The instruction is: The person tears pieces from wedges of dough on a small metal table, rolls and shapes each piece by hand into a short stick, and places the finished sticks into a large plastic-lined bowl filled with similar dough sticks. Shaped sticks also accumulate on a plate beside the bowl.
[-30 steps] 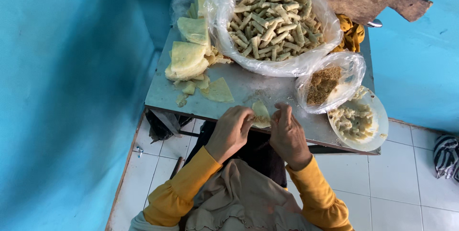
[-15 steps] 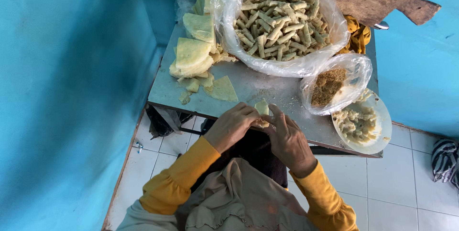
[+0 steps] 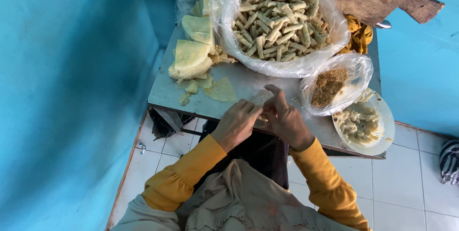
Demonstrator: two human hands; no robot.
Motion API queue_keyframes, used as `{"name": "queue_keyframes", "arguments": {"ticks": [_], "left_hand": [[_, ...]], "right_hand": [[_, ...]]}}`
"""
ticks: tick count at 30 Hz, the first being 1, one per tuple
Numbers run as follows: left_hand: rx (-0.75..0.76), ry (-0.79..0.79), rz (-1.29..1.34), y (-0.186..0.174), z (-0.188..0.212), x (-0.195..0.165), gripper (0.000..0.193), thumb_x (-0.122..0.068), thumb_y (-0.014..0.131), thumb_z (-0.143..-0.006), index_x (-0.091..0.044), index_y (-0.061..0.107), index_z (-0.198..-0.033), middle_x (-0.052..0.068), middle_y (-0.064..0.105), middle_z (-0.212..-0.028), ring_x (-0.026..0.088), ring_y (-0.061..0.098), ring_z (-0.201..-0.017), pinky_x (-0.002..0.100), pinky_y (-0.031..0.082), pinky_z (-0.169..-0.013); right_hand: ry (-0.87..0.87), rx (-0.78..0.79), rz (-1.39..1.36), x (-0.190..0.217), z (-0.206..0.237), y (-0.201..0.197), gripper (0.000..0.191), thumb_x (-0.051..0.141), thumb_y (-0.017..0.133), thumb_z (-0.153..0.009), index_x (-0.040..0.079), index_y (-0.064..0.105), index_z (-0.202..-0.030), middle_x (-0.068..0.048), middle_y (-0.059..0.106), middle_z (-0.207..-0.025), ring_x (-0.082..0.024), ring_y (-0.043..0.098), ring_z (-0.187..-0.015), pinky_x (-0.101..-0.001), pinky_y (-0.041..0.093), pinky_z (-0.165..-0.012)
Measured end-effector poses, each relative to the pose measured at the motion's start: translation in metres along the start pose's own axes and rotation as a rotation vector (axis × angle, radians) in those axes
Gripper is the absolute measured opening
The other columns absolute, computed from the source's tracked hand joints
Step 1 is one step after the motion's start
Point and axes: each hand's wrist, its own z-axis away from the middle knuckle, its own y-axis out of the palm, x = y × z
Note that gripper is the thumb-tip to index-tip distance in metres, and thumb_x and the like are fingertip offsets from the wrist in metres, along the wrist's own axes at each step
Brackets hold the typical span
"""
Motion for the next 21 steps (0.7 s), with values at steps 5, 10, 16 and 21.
{"name": "queue_keyframes", "arguments": {"ticks": [5,10,16,21], "left_hand": [[-0.043,0.070,0.037,0.003,-0.001,0.008,0.015,-0.005,0.071,-0.088,-0.001,0.066,-0.101,0.012,0.067,-0.103,0.030,0.063,-0.100,0.040,0.052,-0.090],[0.197,-0.200,0.088,0.004,-0.035,0.024,0.014,-0.003,0.073,-0.077,-0.004,0.071,-0.090,0.017,0.068,-0.097,0.037,0.063,-0.097,0.048,0.051,-0.087],[0.364,-0.347,0.224,0.004,-0.051,0.036,0.010,-0.011,0.073,-0.087,-0.005,0.071,-0.094,0.018,0.076,-0.097,0.035,0.072,-0.096,0.045,0.056,-0.086],[0.151,-0.024,-0.036,0.017,-0.024,0.026,0.021,-0.002,0.072,-0.080,0.002,0.069,-0.101,0.019,0.071,-0.103,0.031,0.066,-0.098,0.040,0.058,-0.083]], "right_hand": [[-0.463,-0.283,0.306,-0.009,0.020,0.019,0.068,-0.007,0.060,-0.101,-0.003,0.013,-0.151,-0.027,0.070,-0.123,-0.032,0.073,-0.092,-0.0382,0.060,-0.079],[0.008,-0.087,0.015,-0.022,0.008,0.014,0.061,-0.005,0.065,-0.096,0.007,0.035,-0.147,-0.018,0.076,-0.104,-0.026,0.079,-0.087,-0.0359,0.065,-0.071],[0.137,0.012,-0.222,-0.031,-0.010,0.007,0.071,-0.010,0.063,-0.091,0.005,0.033,-0.154,-0.018,0.074,-0.093,-0.026,0.074,-0.082,-0.0383,0.060,-0.072],[-0.291,-0.262,0.252,-0.024,0.012,0.024,0.076,-0.007,0.064,-0.099,0.005,0.017,-0.158,-0.025,0.071,-0.122,-0.024,0.073,-0.094,-0.0340,0.061,-0.079]]}}
